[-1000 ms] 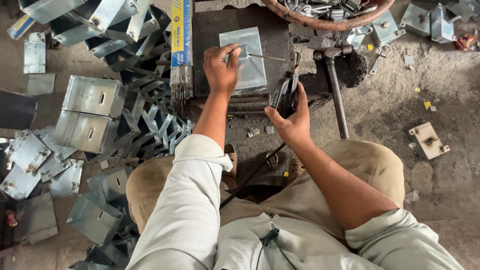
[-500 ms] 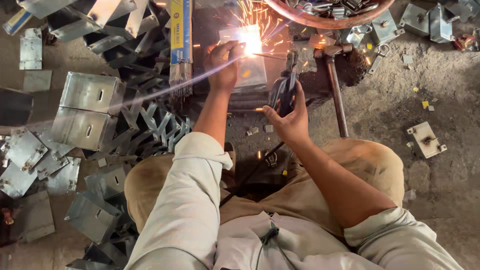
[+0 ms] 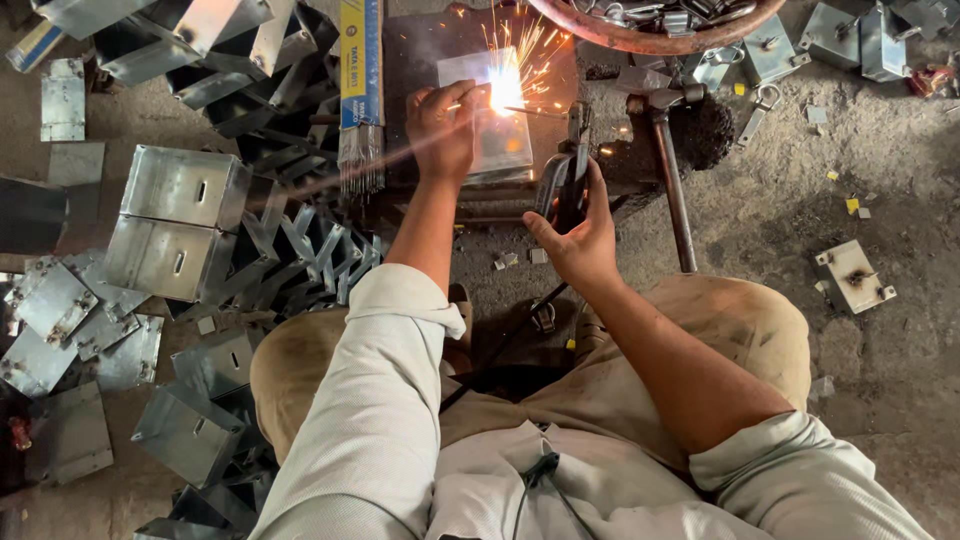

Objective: The person sits on the floor in a workshop and repeatedly welds small metal brackets onto rectangular metal boxes. They pick up a box, place a bracket on it, and use a welding torch to secure it, creating bright sparks. The finished units are tossed aside, and the process is repeated with new parts from a nearby pile.

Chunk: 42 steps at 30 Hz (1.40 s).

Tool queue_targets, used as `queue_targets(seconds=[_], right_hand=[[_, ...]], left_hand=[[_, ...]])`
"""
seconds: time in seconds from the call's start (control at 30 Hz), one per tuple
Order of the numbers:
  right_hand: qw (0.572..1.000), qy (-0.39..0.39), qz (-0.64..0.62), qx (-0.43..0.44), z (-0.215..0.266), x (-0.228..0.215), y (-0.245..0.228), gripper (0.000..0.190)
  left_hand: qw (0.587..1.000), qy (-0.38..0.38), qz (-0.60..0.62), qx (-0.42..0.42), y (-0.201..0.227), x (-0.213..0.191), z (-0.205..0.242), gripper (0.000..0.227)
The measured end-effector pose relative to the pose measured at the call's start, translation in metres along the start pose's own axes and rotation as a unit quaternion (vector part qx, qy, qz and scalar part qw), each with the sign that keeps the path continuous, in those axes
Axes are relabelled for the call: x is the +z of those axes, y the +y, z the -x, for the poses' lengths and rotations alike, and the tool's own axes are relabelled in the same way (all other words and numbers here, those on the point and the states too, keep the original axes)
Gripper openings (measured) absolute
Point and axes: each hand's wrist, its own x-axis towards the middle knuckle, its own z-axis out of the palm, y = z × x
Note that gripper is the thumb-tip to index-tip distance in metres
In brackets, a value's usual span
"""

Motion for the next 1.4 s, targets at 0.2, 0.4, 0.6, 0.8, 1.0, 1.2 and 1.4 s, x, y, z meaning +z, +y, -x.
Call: queue_targets(seconds=[0.2,0.4,0.6,0.8,1.0,1.2,1.4], right_hand=[[0.998,0.001,0.048,0.038,0.002,0.0,-0.005,0.087],[0.99,-0.014,-0.141,-0.002,-0.002,0.008,0.012,0.094],[0.995,0.079,0.04,-0.045,-0.018,-0.027,0.003,0.099],[0.986,0.103,0.094,-0.091,-0.042,-0.079,-0.01,0.091],[0.983,0.119,0.116,-0.083,-0.041,-0.089,-0.015,0.094],[0.983,0.091,0.153,-0.04,-0.02,-0.093,-0.045,0.096],[0.94,0.077,0.313,-0.116,-0.011,-0.114,-0.036,0.099]], left_hand=[[0.998,0.007,-0.061,-0.032,-0.022,0.017,0.002,0.009],[0.998,-0.024,-0.029,-0.051,-0.018,0.01,0.002,0.011],[0.999,-0.018,-0.028,0.027,0.007,-0.017,-0.013,0.027],[0.971,0.179,-0.146,-0.062,0.027,-0.07,0.002,0.053],[0.945,-0.063,-0.16,-0.279,0.097,-0.042,0.065,0.109],[0.883,-0.163,-0.202,-0.392,0.131,-0.009,0.065,0.128],[0.919,-0.004,-0.127,-0.374,0.111,-0.002,0.073,0.108]])
